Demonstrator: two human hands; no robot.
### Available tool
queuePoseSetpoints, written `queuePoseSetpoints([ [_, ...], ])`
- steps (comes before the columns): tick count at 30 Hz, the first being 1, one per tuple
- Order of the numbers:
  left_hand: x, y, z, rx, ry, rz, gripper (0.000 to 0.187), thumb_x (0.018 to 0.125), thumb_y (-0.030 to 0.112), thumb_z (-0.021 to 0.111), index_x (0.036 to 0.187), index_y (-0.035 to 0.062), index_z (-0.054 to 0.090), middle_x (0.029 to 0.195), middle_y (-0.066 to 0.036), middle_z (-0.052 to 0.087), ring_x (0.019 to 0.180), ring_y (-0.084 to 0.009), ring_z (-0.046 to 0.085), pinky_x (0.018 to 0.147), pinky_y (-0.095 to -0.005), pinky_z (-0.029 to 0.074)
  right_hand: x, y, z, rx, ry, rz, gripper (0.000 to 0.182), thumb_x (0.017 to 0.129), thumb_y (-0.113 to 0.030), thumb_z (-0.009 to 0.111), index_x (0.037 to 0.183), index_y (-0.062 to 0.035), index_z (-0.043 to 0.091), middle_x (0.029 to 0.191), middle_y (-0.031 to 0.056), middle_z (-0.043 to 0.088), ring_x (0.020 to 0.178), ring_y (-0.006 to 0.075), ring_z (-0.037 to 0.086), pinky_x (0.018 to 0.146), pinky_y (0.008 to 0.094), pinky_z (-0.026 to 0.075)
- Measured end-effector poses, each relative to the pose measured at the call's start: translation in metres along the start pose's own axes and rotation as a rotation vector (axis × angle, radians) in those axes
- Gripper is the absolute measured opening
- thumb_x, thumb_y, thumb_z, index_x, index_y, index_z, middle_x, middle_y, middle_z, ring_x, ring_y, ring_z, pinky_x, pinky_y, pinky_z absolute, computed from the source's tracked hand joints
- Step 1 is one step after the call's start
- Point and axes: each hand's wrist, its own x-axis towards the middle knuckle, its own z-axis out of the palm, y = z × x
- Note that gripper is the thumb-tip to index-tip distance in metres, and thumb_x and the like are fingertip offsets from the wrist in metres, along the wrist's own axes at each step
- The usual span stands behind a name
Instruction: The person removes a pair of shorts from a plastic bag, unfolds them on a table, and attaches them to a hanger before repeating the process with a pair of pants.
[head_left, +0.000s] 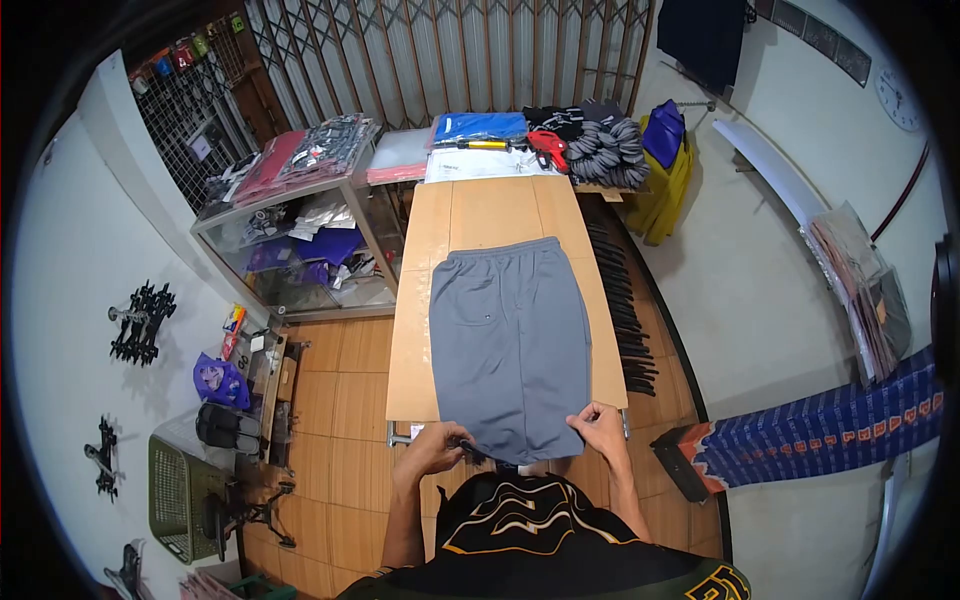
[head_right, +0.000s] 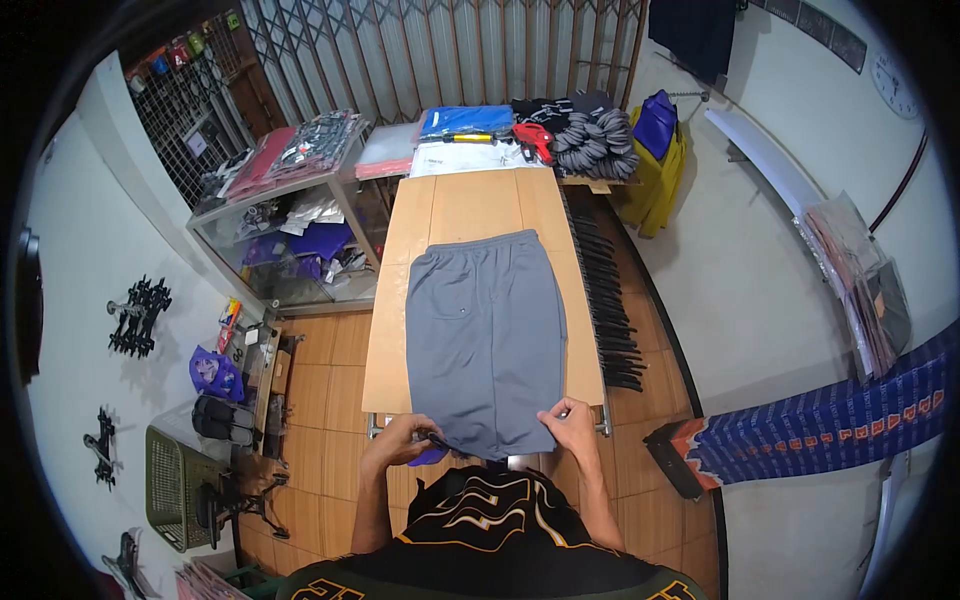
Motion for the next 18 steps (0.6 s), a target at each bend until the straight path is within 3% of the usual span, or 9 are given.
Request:
queuePoseSetpoints([
  [1, -0.003, 0.0, 0.005, -0.004, 0.029, -0.006, 0.018, 0.082, -0.005, 0.069, 0.099, -0.0006, 0.072, 0.094, -0.015, 0.073, 0.088, -0.023, 0.071, 0.08, -0.034, 0.055, -0.004, 0.006, 0.001, -0.016, 0.011, -0.032, 0.026, 0.072, -0.015, 0.084, 0.073, -0.0016, 0.062, 0.067, 0.0006, 0.059, 0.064, 0.0097, 0.054, 0.059, 0.0285, 0.046],
  [4, -0.018, 0.005, 0.021, 0.035, 0.177, -0.019, 0.017, 0.082, -0.006, 0.067, 0.098, -0.001, 0.072, 0.094, -0.016, 0.071, 0.089, -0.0281, 0.071, 0.081, -0.0367, 0.056, -0.016, 0.018, 0.001, -0.034, 0.08, -0.101, 0.025, 0.068, -0.008, 0.08, 0.084, -0.0015, 0.062, 0.074, 0.0018, 0.061, 0.065, 0.0112, 0.057, 0.062, 0.0286, 0.049],
  [6, -0.025, 0.003, 0.037, 0.067, 0.28, -0.048, 0.019, 0.082, -0.004, 0.068, 0.101, -0.0005, 0.071, 0.098, -0.017, 0.07, 0.095, -0.0349, 0.07, 0.086, -0.04, 0.055, -0.027, 0.021, 0.003, 0.024, 0.116, -0.064, 0.024, 0.07, -0.006, 0.076, 0.088, -0.0012, 0.061, 0.077, 0.0042, 0.064, 0.066, 0.0131, 0.06, 0.064, 0.0294, 0.051],
  [9, -0.037, -0.005, 0.062, 0.153, 0.392, 0.05, 0.024, 0.083, 0.0, 0.07, 0.107, 0.0006, 0.069, 0.104, -0.017, 0.069, 0.102, -0.0356, 0.068, 0.09, -0.0418, 0.053, -0.054, 0.025, 0.0, 0.061, 0.162, -0.068, 0.022, 0.073, -0.006, 0.073, 0.089, -0.0007, 0.059, 0.077, 0.0074, 0.066, 0.067, 0.0159, 0.063, 0.066, 0.0308, 0.053],
  [13, -0.07, 0.003, 0.09, 0.052, 0.381, -0.032, 0.028, 0.086, 0.01, 0.072, 0.113, 0.002, 0.067, 0.11, -0.018, 0.068, 0.105, -0.0354, 0.066, 0.093, -0.0422, 0.052, -0.094, 0.048, 0.001, 0.046, 0.166, -0.081, 0.02, 0.076, -0.008, 0.073, 0.087, -0.0006, 0.058, 0.075, 0.0103, 0.067, 0.068, 0.0191, 0.066, 0.065, 0.0326, 0.053],
  [14, -0.078, -0.009, 0.103, 0.037, 0.359, -0.047, 0.029, 0.088, 0.013, 0.072, 0.115, 0.002, 0.067, 0.111, -0.019, 0.068, 0.107, -0.0343, 0.066, 0.094, -0.0416, 0.052, -0.107, 0.053, 0.001, 0.011, 0.135, -0.055, 0.02, 0.078, -0.008, 0.074, 0.089, 0.0004, 0.059, 0.076, 0.0142, 0.069, 0.072, 0.026, 0.071, 0.07, 0.0371, 0.056],
  [16, -0.092, -0.053, 0.137, 0.041, 0.311, -0.009, 0.038, 0.09, 0.022, 0.072, 0.119, -0.0006, 0.065, 0.114, -0.02, 0.069, 0.109, -0.0342, 0.066, 0.095, -0.0411, 0.051, -0.131, 0.072, 0.006, 0.016, 0.12, -0.053, 0.021, 0.078, -0.011, 0.076, 0.087, 0.0003, 0.061, 0.075, 0.0123, 0.067, 0.069, 0.022, 0.068, 0.066, 0.0346, 0.054],
  [18, -0.112, -0.046, 0.149, 0.044, 0.132, -0.194, 0.043, 0.089, 0.024, 0.073, 0.124, 0.0007, 0.064, 0.118, -0.022, 0.069, 0.112, -0.0358, 0.066, 0.097, -0.0424, 0.051, -0.151, 0.095, 0.013, -0.01, 0.079, -0.028, 0.022, 0.079, -0.013, 0.078, 0.087, 0.0007, 0.063, 0.075, 0.0115, 0.067, 0.068, 0.0199, 0.066, 0.065, 0.0335, 0.054],
])
